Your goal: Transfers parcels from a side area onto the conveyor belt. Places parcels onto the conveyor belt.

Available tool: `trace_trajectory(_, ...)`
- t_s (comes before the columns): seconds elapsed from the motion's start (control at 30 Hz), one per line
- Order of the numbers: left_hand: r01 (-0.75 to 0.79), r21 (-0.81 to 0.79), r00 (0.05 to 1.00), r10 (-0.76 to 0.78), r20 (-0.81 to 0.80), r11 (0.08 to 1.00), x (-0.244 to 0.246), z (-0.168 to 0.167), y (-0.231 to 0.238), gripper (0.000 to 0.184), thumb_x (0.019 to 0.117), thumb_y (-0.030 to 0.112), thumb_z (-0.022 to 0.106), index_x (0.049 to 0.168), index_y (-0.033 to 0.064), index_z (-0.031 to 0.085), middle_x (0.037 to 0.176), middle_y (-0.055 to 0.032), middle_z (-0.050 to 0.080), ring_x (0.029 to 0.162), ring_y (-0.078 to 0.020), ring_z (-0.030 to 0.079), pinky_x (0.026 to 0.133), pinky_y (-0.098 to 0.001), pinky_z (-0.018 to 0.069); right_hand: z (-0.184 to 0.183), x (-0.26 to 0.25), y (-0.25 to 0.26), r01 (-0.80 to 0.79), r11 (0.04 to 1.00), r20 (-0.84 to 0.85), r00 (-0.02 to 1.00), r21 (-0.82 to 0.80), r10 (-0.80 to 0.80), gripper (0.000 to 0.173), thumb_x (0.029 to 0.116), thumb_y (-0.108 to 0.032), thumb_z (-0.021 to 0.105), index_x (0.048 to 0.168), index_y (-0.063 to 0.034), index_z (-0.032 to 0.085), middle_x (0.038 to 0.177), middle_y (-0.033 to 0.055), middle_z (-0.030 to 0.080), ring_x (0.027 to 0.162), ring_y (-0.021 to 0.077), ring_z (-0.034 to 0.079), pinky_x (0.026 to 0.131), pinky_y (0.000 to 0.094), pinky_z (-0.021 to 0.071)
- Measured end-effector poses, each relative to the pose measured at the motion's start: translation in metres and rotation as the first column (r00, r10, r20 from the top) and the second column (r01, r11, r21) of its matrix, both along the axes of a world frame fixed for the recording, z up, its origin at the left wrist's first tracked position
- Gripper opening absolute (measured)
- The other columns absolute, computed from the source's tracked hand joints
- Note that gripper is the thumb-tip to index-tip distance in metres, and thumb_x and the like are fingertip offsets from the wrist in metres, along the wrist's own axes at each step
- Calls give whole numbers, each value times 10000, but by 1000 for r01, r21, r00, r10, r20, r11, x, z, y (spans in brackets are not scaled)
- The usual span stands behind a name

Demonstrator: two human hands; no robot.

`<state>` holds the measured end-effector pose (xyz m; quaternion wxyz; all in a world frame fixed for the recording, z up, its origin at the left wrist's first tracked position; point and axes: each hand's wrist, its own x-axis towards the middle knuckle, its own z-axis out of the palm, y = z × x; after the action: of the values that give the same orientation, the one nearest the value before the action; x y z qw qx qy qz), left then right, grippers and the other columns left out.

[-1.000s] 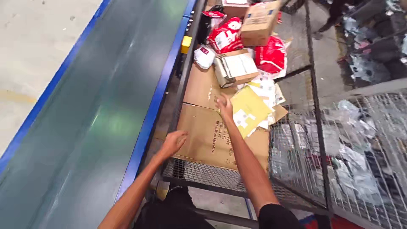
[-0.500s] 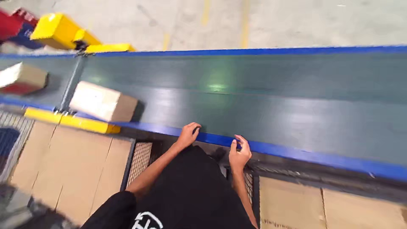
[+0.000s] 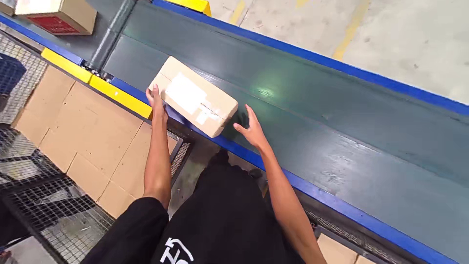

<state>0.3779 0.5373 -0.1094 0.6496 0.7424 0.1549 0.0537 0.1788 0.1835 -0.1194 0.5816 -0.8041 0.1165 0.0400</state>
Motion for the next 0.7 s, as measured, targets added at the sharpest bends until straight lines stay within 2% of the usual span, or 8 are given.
trace_trajectory(0.03,21,-125,999,-26,-37,992,3,-11,-11,847,1001,613,515,1631,171,161,1563,-126,448,1377,-259,517,1077,-510,509,-7,7,7,-2,1000,5,1000,13,2,1123,812,-705,705,1613,-53,262,1652,199,284,1519,281,316,1224,472,336)
trace_trajectory(0.1,40,-259,998,-49,-28,965,-1,-16,-41,816,1018,560,508,1622,161,132,1518,-144,486,1334,-281,553,1051,-514,528,-26,3,9,44,995,56,997,92,-49,1182,806,-705,713,1607,-6,198,1610,229,340,1487,246,373,1222,409,354)
trace_trajectory(0.27,123,-343,991,-136,-14,931,-35,10,-125,701,1041,439,507,1603,169,189,1479,-131,516,1299,-261,574,1033,-491,537,-30,-77,-8,262,903,134,937,340,-322,1281,764,-639,802,1598,33,98,1601,225,331,1443,204,429,1158,346,449)
trace_trajectory(0.4,380,-307,921,-389,34,873,-59,40,-216,692,1052,384,522,1605,171,164,1454,-132,535,1269,-260,602,1008,-473,562,-22,-152,-16,507,645,64,756,572,-651,1395,673,-568,901,1597,8,29,1590,172,344,1403,178,463,1118,335,484)
trace_trajectory(0.5,611,-241,787,-612,83,754,-95,70,-293,649,1059,362,524,1587,160,206,1452,-115,532,1250,-235,610,1007,-447,561,-30,-209,-25,619,392,-78,593,680,-802,1499,585,-619,925,1594,-73,-39,1515,112,434,1306,156,551,1043,358,541)
trace_trajectory(0.6,785,-166,618,-771,151,597,-143,106,-369,652,1043,338,535,1580,141,221,1465,-102,505,1250,-216,599,1009,-437,556,-36,-259,-40,660,204,-152,441,723,-885,1469,489,-593,970,1555,-77,99,1370,76,555,1185,136,620,963,363,581)
trace_trajectory(0.67,845,-136,533,-829,167,516,-178,130,-411,677,1039,310,539,1590,142,182,1447,-93,526,1233,-208,616,994,-434,572,-21,-291,-47,657,123,-160,354,744,-921,1298,470,-460,1003,1468,-84,261,1235,17,641,1075,96,660,897,343,599)
trace_trajectory(0.7,871,-115,491,-857,160,478,-198,140,-427,692,1036,291,543,1596,137,168,1431,-92,546,1217,-204,629,983,-430,581,-11,-311,-42,652,84,-165,312,754,-936,1181,503,-424,994,1421,-86,333,1174,-12,678,1030,75,672,875,327,599)
